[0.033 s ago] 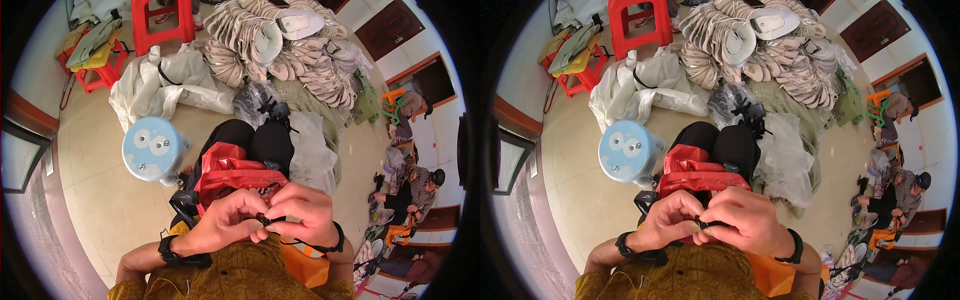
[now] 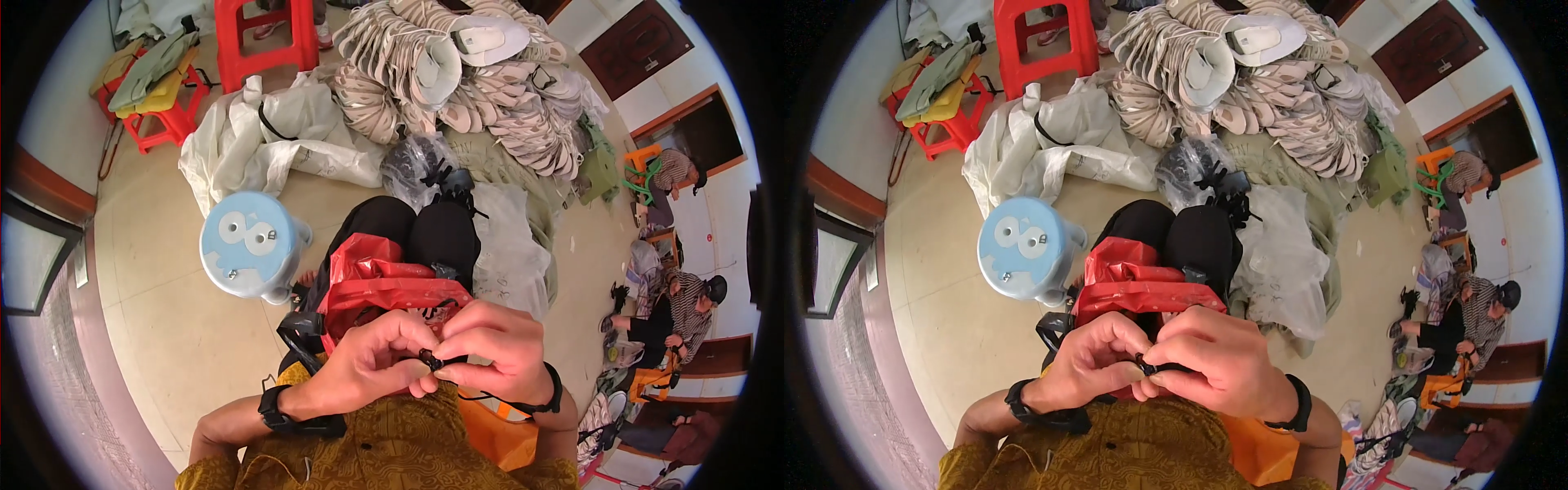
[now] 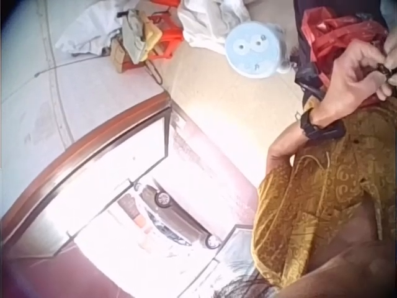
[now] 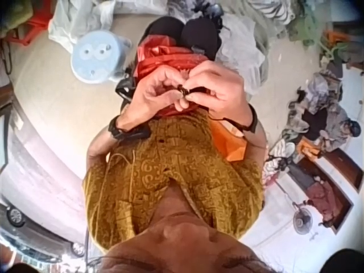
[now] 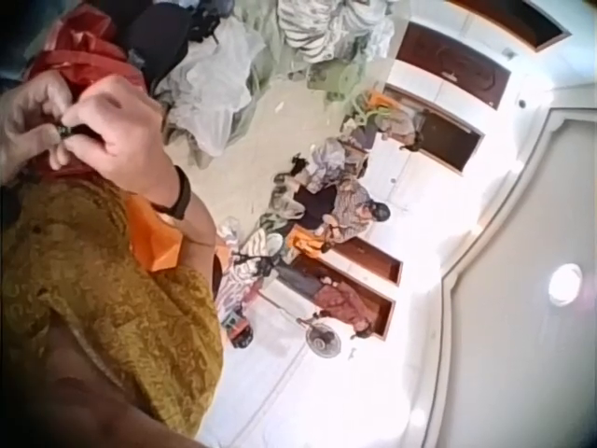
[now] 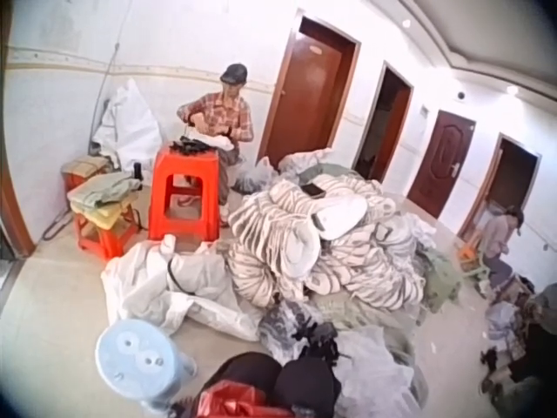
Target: Manually attaching clips or straps to white shoe uppers and collecting them in a red bag.
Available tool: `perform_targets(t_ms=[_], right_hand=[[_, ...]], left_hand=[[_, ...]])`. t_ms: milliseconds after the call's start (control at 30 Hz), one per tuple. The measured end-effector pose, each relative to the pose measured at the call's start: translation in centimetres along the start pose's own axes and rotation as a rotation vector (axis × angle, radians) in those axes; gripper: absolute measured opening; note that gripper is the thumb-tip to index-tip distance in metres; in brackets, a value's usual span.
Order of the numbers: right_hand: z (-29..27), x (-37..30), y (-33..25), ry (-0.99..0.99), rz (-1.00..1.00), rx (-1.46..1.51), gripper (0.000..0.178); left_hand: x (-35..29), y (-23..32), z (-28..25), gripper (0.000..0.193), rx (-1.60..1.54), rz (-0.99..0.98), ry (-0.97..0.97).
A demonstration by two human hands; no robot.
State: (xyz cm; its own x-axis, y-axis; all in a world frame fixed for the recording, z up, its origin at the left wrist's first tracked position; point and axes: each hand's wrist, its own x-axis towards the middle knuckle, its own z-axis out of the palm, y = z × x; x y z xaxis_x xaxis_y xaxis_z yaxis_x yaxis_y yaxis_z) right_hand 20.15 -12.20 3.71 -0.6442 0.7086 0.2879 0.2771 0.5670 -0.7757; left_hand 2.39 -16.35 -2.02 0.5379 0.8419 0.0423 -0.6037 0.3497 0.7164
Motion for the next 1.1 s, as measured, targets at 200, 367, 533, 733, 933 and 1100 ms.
perform_targets(t_ms=[200, 367, 533, 733, 933, 1100], right_hand=[[0.4, 0.2, -0.7, 0.049, -0.183, -0.208, 0.024], [0.3, 0.2, -0.6, 0.089, -0.252, -0.211, 0.023], [-0.1, 0.1, -0.4, 0.047, -0.111, 0.003, 0.022], [-0.2, -0.2, -0.1, -0.004, 0.018, 0.153, 0.021], [-0.2, -0.5, 0.3, -0.026, 0.091, 0.245, 0.020], [0.0, -0.6, 0.7, -0.008, 0.092, 0.241, 0.020]], left_hand=[[0.0, 0.2, 0.4, 0.021, 0.139, 0.013, 0.060], [-0.3, 0.1, 1.1, 0.020, 0.203, 0.056, 0.106], [-0.4, 0.5, 1.2, 0.021, 0.199, 0.022, 0.087], [-0.5, 0.3, 1.1, 0.020, 0.148, 0.062, 0.056], [-0.4, 0.0, 1.1, 0.020, 0.113, 0.028, 0.068], [-0.2, 0.2, 1.3, 0.022, 0.174, -0.017, 0.125]])
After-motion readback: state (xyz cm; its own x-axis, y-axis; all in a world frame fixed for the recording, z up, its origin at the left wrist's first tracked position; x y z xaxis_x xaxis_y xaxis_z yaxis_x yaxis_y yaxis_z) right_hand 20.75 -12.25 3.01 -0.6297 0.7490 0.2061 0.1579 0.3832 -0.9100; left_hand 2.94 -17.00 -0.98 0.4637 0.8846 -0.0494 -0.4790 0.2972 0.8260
